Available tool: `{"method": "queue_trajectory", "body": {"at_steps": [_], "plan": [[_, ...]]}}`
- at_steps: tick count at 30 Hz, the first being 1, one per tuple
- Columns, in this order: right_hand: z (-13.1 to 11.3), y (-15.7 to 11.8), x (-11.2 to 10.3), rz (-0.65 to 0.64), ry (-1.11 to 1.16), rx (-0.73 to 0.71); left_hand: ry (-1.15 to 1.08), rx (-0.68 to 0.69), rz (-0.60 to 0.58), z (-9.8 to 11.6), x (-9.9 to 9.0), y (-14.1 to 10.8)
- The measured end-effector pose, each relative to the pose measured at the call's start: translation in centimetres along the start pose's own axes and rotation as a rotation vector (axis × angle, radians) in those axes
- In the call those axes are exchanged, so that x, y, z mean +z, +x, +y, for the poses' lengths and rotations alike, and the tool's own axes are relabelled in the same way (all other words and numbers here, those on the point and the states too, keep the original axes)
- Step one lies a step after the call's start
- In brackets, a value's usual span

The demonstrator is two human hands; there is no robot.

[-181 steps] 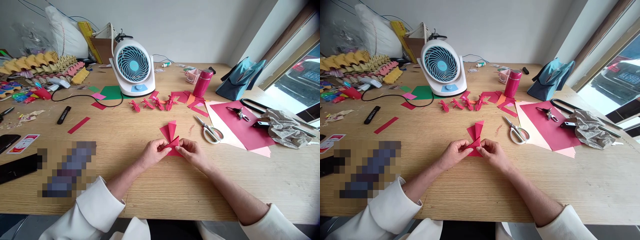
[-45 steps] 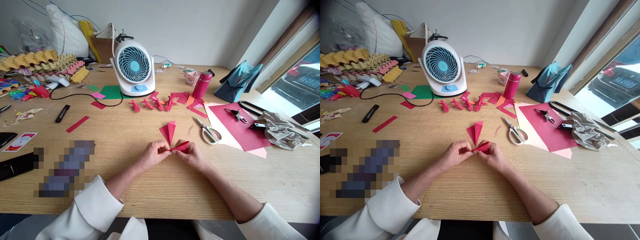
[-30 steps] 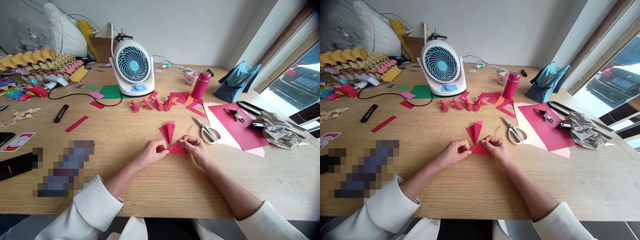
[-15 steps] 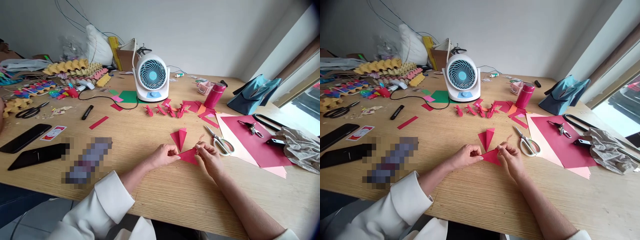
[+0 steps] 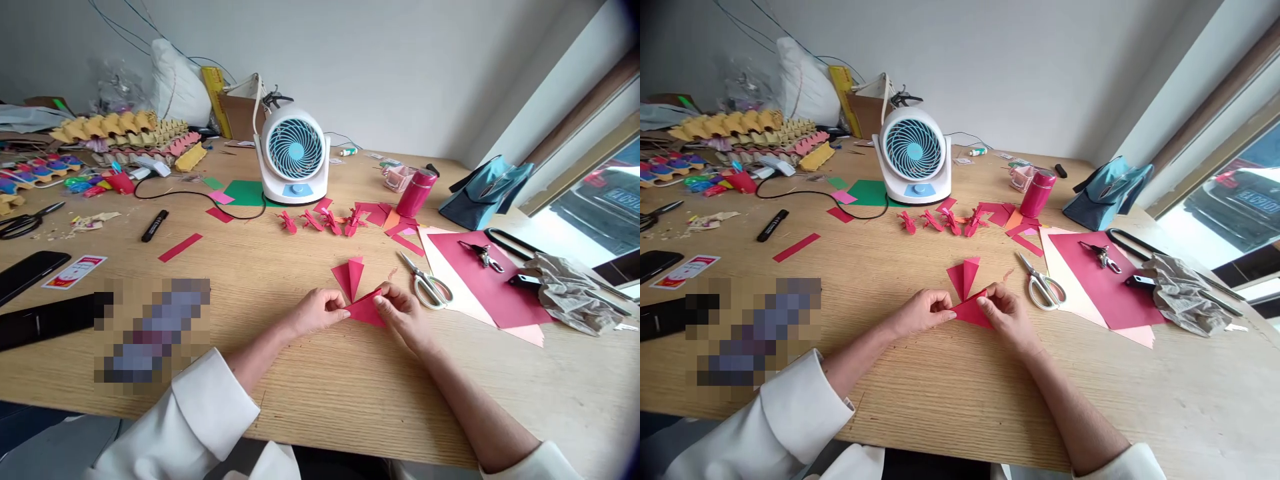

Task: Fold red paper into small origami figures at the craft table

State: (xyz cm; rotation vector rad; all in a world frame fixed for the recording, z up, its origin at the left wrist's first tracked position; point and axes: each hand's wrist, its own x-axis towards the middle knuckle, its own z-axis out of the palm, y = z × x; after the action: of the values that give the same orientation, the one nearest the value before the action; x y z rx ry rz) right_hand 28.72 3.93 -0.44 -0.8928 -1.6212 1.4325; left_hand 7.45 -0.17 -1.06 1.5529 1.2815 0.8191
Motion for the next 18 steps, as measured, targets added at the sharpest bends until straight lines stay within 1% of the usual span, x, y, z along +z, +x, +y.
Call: {"method": "queue_trajectory", "body": {"at_steps": [2, 6, 12, 18], "plan": [[-0.2, 0.0, 0.4, -0.064, -0.037, 0.025, -0.004, -0.002, 0.004, -0.1, 0.0, 0.1], [-0.1, 0.0, 0.6, -0.079, -0.11, 0.006, -0.017, -0.008, -0.004, 0.0, -0.1, 0.1], [1.3, 0.3, 0.4, -0.05, -0.031, 0.004, -0.06, -0.04, -0.005, 0.1, -0.2, 0.0], [1.7, 0.3, 0.2, -0.057, 0.038, 0.011, -0.054, 0.017, 0.004, 0.0, -0.4, 0.0]]}}
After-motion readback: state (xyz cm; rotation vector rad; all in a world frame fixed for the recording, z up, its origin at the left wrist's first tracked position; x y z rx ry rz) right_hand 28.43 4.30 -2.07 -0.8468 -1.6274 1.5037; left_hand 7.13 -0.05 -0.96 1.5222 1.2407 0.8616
